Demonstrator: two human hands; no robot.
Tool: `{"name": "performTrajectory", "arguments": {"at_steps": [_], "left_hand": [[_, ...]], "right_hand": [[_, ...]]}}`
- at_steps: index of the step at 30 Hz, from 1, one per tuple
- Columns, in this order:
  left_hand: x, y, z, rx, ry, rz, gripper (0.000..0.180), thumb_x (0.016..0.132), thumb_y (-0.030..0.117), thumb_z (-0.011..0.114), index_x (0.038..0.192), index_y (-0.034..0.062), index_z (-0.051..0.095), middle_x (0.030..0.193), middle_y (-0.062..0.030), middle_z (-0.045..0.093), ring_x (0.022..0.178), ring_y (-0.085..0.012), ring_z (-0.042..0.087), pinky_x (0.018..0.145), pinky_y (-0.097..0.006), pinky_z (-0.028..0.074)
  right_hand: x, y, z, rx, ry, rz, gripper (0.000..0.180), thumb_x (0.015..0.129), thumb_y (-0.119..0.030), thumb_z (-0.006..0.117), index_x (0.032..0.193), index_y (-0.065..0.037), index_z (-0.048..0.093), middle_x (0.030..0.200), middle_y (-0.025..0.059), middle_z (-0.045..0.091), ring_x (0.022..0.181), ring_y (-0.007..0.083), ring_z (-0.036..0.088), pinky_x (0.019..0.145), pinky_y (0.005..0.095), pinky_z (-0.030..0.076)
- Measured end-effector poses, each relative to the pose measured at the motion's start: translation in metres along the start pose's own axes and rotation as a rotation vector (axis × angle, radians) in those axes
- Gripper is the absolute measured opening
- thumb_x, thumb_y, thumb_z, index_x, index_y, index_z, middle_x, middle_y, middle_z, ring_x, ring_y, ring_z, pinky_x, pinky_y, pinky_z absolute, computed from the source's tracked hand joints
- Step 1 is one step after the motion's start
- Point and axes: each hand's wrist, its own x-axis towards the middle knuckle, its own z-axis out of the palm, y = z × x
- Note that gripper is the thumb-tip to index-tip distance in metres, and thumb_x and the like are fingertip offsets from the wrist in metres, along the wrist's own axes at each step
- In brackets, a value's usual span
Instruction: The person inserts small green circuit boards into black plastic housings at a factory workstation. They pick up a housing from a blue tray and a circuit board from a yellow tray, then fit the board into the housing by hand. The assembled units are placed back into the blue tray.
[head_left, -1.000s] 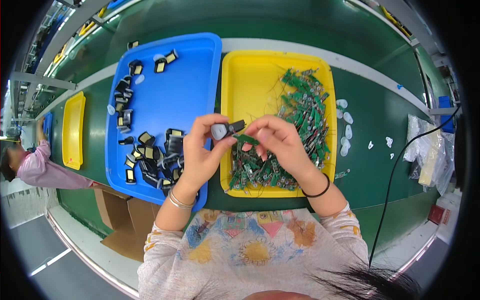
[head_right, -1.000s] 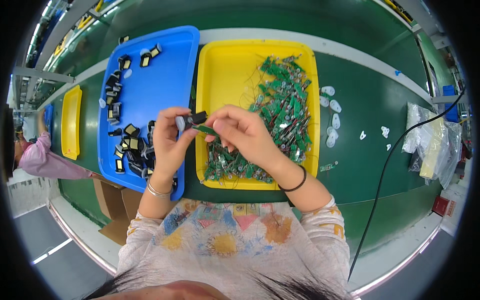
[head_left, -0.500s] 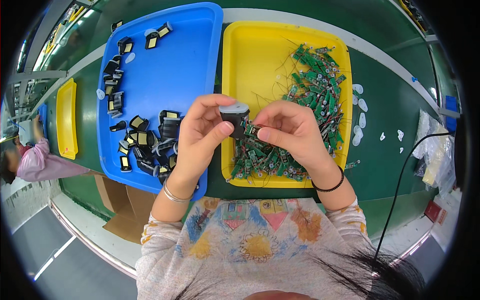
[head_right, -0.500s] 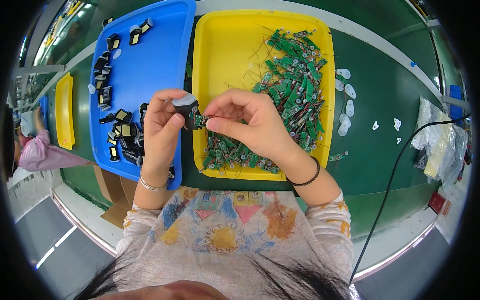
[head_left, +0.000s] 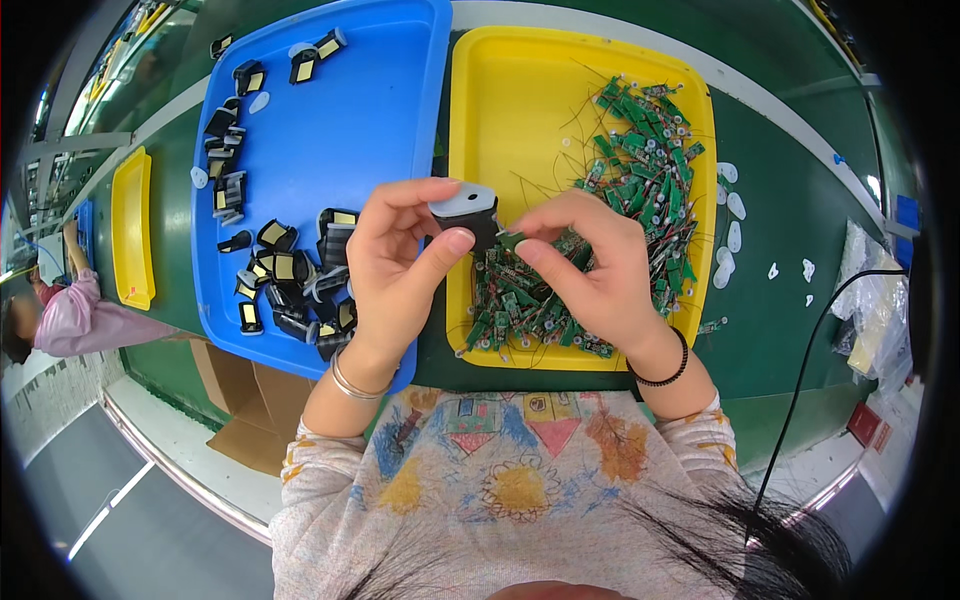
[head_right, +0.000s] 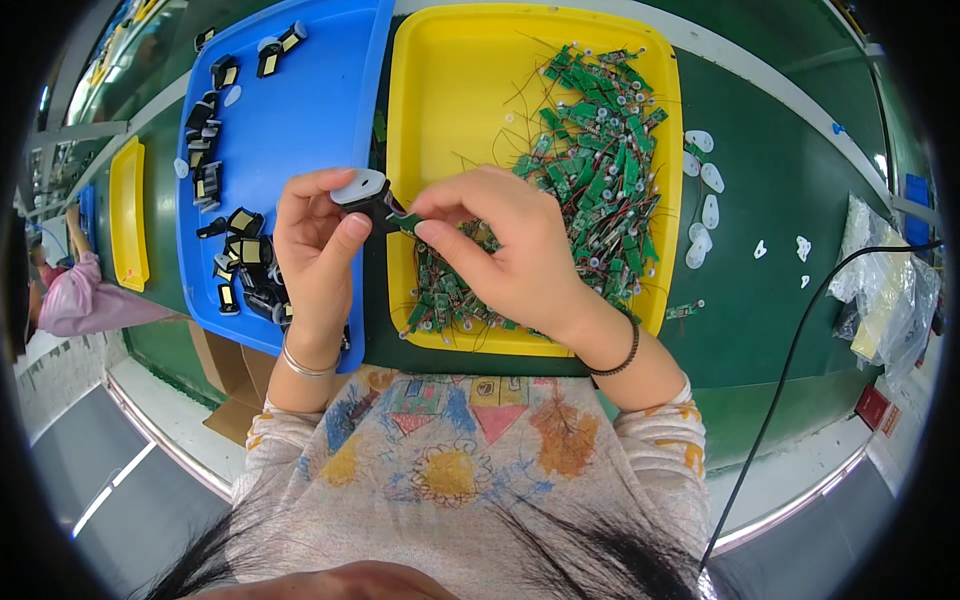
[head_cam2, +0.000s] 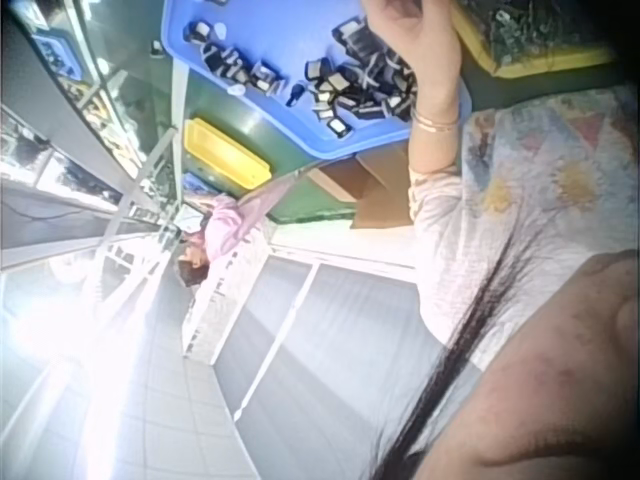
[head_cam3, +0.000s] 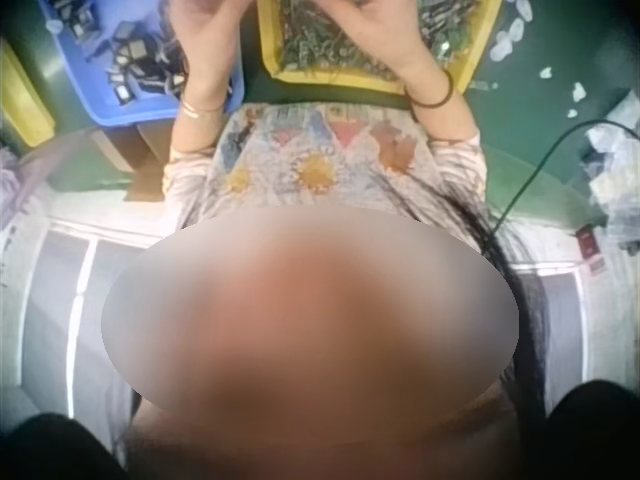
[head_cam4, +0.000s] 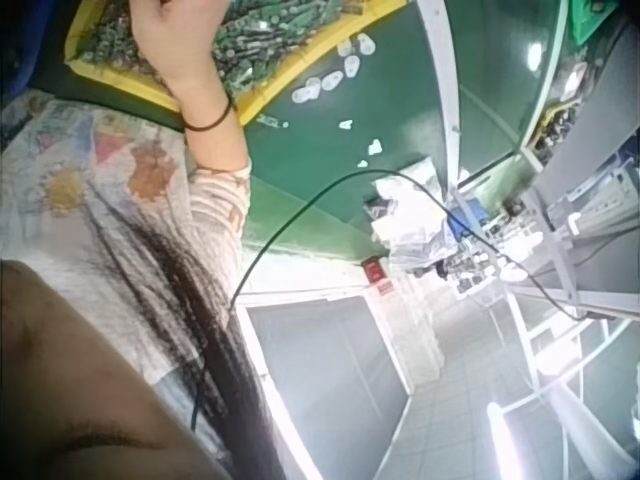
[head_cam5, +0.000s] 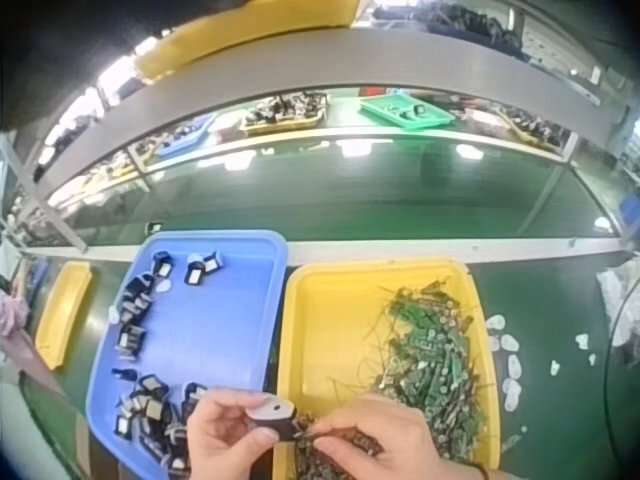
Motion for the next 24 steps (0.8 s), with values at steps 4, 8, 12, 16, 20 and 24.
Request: {"name": "performTrajectory", "arguments": {"at_steps": [4,8,12,16,20,24], "left_hand": [[0.001,0.002,0.004,-0.065,0.032,-0.016,0.032,0.074,-0.002,0.062,0.104,-0.0006,0.049,0.096,-0.0095,0.059,0.081,-0.0111,0.054,0.073,-0.023,0.042],[0.001,0.002,0.005,-0.079,0.046,-0.034,0.032,0.075,-0.002,0.062,0.104,-0.0007,0.049,0.095,-0.0093,0.059,0.081,-0.0101,0.054,0.072,-0.023,0.042],[0.0,0.001,0.006,-0.072,0.052,-0.026,0.032,0.074,-0.001,0.063,0.104,-0.0006,0.049,0.094,-0.0086,0.059,0.08,-0.0091,0.054,0.07,-0.021,0.042],[-0.002,0.0,0.008,-0.002,0.03,-0.006,0.032,0.074,-0.001,0.064,0.102,-0.0004,0.05,0.093,-0.0076,0.059,0.077,-0.0083,0.053,0.068,-0.02,0.042],[-0.004,-0.001,0.01,0.05,0.016,0.007,0.031,0.073,-0.001,0.064,0.101,-0.0005,0.051,0.092,-0.007,0.059,0.073,-0.0079,0.052,0.066,-0.019,0.042],[-0.003,-0.001,0.011,0.113,0.038,0.049,0.03,0.073,-0.002,0.064,0.1,-0.0013,0.052,0.091,-0.0074,0.059,0.069,-0.008,0.052,0.065,-0.019,0.041]], "right_hand": [[0.002,-0.001,0.002,0.505,-0.048,0.26,0.022,0.077,-0.008,0.061,0.097,-0.003,0.053,0.076,0.0005,0.057,0.066,0.0068,0.052,0.062,0.0201,0.041],[0.001,-0.001,0.001,0.537,-0.1,0.32,0.027,0.077,-0.011,0.063,0.099,-0.003,0.05,0.071,-0.002,0.053,0.061,0.0049,0.047,0.059,0.0189,0.04],[-0.001,-0.002,0.005,0.089,-0.047,0.102,0.035,0.068,-0.018,0.072,0.093,-0.005,0.051,0.069,0.0001,0.052,0.059,0.0081,0.048,0.054,0.0217,0.04],[-0.001,-0.003,0.008,-0.22,0.088,-0.064,0.038,0.061,-0.02,0.075,0.088,-0.006,0.052,0.067,0.0039,0.052,0.057,0.0153,0.05,0.051,0.026,0.04],[-0.001,0.0,0.008,-0.34,0.154,-0.184,0.029,0.06,-0.014,0.072,0.081,-0.006,0.054,0.066,0.0053,0.052,0.057,0.0203,0.05,0.051,0.0282,0.041],[0.001,0.004,0.008,-0.532,0.236,-0.379,0.019,0.061,-0.008,0.068,0.074,-0.006,0.055,0.067,0.006,0.054,0.059,0.0222,0.051,0.051,0.0298,0.041]]}}
